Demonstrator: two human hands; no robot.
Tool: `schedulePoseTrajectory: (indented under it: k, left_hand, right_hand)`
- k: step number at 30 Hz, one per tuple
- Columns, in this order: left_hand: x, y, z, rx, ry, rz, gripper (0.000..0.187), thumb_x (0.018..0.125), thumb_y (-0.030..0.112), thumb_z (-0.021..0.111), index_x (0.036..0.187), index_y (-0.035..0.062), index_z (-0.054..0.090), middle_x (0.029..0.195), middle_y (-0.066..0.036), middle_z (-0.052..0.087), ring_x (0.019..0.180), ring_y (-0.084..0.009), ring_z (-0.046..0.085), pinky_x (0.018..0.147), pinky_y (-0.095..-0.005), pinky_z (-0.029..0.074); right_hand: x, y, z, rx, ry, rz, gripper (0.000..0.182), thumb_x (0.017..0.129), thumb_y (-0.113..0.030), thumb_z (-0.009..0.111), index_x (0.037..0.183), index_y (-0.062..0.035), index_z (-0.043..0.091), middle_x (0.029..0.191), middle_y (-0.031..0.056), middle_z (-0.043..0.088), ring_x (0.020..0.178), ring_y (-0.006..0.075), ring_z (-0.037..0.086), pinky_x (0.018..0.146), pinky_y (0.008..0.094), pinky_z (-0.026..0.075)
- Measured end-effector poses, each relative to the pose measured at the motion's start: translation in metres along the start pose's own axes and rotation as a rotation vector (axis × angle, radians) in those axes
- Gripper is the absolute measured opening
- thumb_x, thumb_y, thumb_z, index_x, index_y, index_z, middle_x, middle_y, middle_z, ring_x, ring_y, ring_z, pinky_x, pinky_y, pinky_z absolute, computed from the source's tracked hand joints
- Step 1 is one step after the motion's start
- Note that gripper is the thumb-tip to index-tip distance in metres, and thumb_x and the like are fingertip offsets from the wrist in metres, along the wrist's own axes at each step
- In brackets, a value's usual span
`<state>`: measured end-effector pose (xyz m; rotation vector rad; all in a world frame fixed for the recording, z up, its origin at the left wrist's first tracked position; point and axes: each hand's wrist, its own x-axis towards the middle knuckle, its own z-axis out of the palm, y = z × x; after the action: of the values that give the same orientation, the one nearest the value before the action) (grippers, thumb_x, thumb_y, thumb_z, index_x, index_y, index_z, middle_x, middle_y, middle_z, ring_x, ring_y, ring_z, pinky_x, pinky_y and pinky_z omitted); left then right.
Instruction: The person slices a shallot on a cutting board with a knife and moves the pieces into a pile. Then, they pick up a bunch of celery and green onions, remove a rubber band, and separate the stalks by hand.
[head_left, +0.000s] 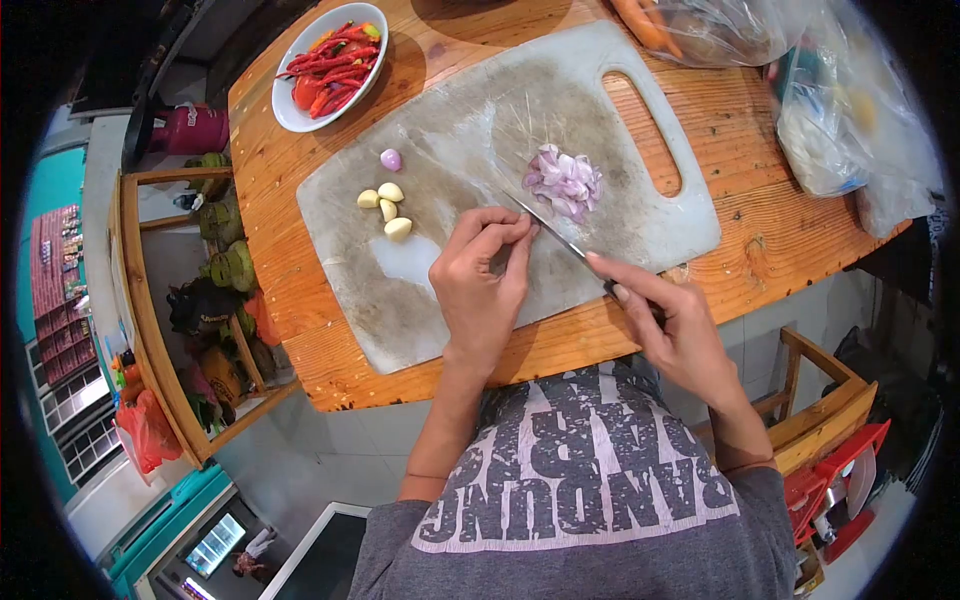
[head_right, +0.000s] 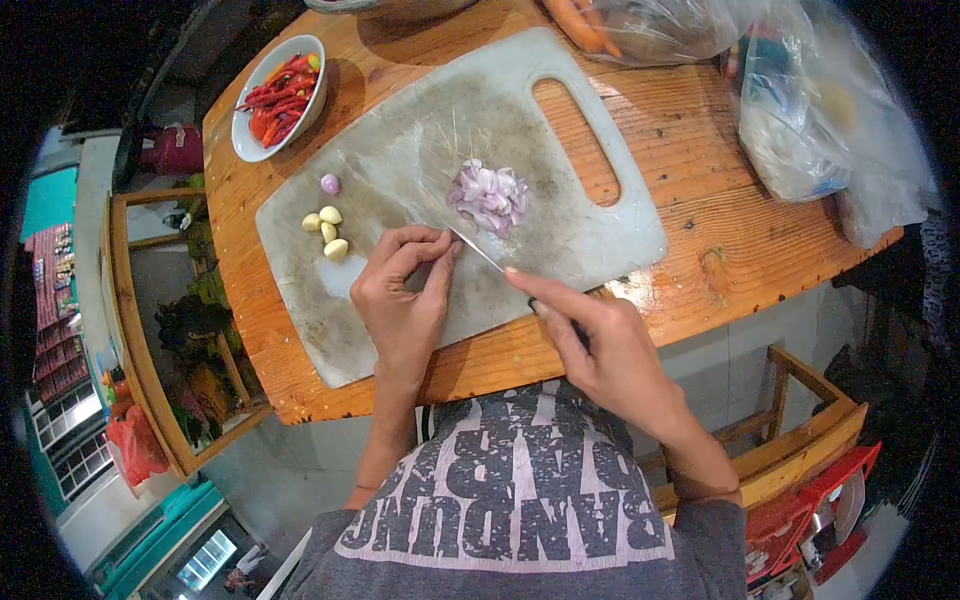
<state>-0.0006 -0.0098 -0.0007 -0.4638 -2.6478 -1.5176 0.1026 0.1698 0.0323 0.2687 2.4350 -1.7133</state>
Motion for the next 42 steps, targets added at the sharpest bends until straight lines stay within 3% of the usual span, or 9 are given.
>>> schedulePoseTrajectory:
  k: [5, 14, 17, 22, 24, 29, 32, 36, 42]
  left_hand:
    - [-0.001, -0.002, 0.002, -0.018, 0.013, 0.014, 0.012, 0.081, -0.008, 0.076, 0.092, -0.0037, 0.077, 0.093, -0.010, 0.074, 0.083, -0.0150, 0.071, 0.074, -0.0268, 0.058]
    - [-0.001, 0.001, 0.001, -0.012, 0.009, -0.009, 0.013, 0.080, -0.009, 0.074, 0.091, -0.0040, 0.076, 0.093, -0.011, 0.073, 0.083, -0.0169, 0.070, 0.076, -0.0279, 0.056]
    - [-0.002, -0.005, 0.001, 0.006, 0.015, 0.066, 0.011, 0.081, -0.006, 0.076, 0.090, -0.0010, 0.074, 0.092, -0.009, 0.070, 0.078, -0.0195, 0.070, 0.068, -0.0302, 0.056]
    - [-0.003, -0.003, 0.001, 0.035, 0.014, 0.074, 0.010, 0.081, -0.006, 0.076, 0.090, -0.0010, 0.074, 0.093, -0.009, 0.070, 0.078, -0.0199, 0.070, 0.068, -0.0302, 0.056]
    - [-0.002, -0.003, 0.001, 0.051, 0.024, 0.085, 0.010, 0.081, -0.006, 0.076, 0.090, -0.0011, 0.074, 0.093, -0.009, 0.070, 0.078, -0.0200, 0.070, 0.068, -0.0303, 0.056]
    - [-0.002, -0.001, 0.001, 0.030, 0.023, 0.057, 0.010, 0.081, -0.006, 0.076, 0.090, -0.0015, 0.074, 0.093, -0.010, 0.071, 0.078, -0.0202, 0.071, 0.068, -0.0304, 0.057]
    - [-0.004, -0.004, 0.004, -0.031, 0.038, 0.048, 0.010, 0.081, -0.006, 0.075, 0.090, -0.0018, 0.074, 0.093, -0.010, 0.071, 0.078, -0.0204, 0.071, 0.069, -0.0303, 0.057]
    - [-0.002, -0.002, 0.002, -0.005, 0.031, 0.057, 0.010, 0.081, -0.007, 0.075, 0.090, -0.0020, 0.073, 0.093, -0.010, 0.071, 0.078, -0.0202, 0.071, 0.069, -0.0301, 0.057]
    - [-0.004, -0.002, 0.001, 0.010, 0.033, 0.050, 0.009, 0.082, -0.006, 0.075, 0.089, -0.0019, 0.073, 0.093, -0.010, 0.070, 0.077, -0.0195, 0.071, 0.068, -0.0295, 0.057]
  right_hand:
    - [-0.006, -0.002, -0.007, 0.051, -0.001, 0.133, 0.042, 0.096, 0.003, 0.057, 0.135, -0.0120, 0.067, 0.087, 0.0155, 0.073, 0.058, 0.0075, 0.048, 0.057, 0.0282, 0.046]
    - [-0.008, -0.007, -0.008, 0.033, -0.011, 0.049, 0.040, 0.097, 0.000, 0.059, 0.134, -0.0127, 0.067, 0.088, 0.0154, 0.075, 0.058, 0.0057, 0.048, 0.055, 0.0266, 0.044]
    - [-0.007, -0.006, -0.010, 0.053, -0.063, 0.131, 0.040, 0.097, 0.000, 0.059, 0.134, -0.0120, 0.067, 0.091, 0.0185, 0.074, 0.057, 0.0106, 0.054, 0.057, 0.0283, 0.047]
    - [0.010, -0.008, 0.002, -0.068, -0.016, -0.041, 0.039, 0.096, 0.001, 0.058, 0.133, -0.0100, 0.067, 0.094, 0.0214, 0.073, 0.058, 0.0234, 0.062, 0.060, 0.0313, 0.050]
    - [0.013, -0.004, 0.006, -0.064, 0.002, -0.082, 0.039, 0.096, 0.001, 0.058, 0.133, -0.0095, 0.067, 0.094, 0.0214, 0.073, 0.059, 0.0237, 0.062, 0.060, 0.0313, 0.050]
    - [0.000, 0.009, -0.001, 0.033, 0.021, -0.029, 0.039, 0.097, 0.000, 0.058, 0.134, -0.0097, 0.067, 0.082, 0.0161, 0.071, 0.057, 0.0119, 0.053, 0.057, 0.0276, 0.046]
    - [-0.005, 0.000, -0.011, 0.122, -0.038, 0.155, 0.038, 0.099, -0.001, 0.057, 0.135, -0.0102, 0.066, 0.070, 0.0086, 0.060, 0.057, 0.0064, 0.043, 0.054, 0.0251, 0.041]
    - [-0.006, 0.003, -0.012, 0.122, 0.001, 0.062, 0.038, 0.100, -0.001, 0.057, 0.136, -0.0101, 0.066, 0.064, 0.0032, 0.050, 0.056, 0.0053, 0.038, 0.052, 0.0247, 0.036]
    - [-0.008, 0.001, -0.012, 0.097, -0.046, 0.069, 0.038, 0.100, -0.001, 0.057, 0.136, -0.0101, 0.066, 0.065, 0.0039, 0.052, 0.055, 0.0054, 0.037, 0.050, 0.0251, 0.035]
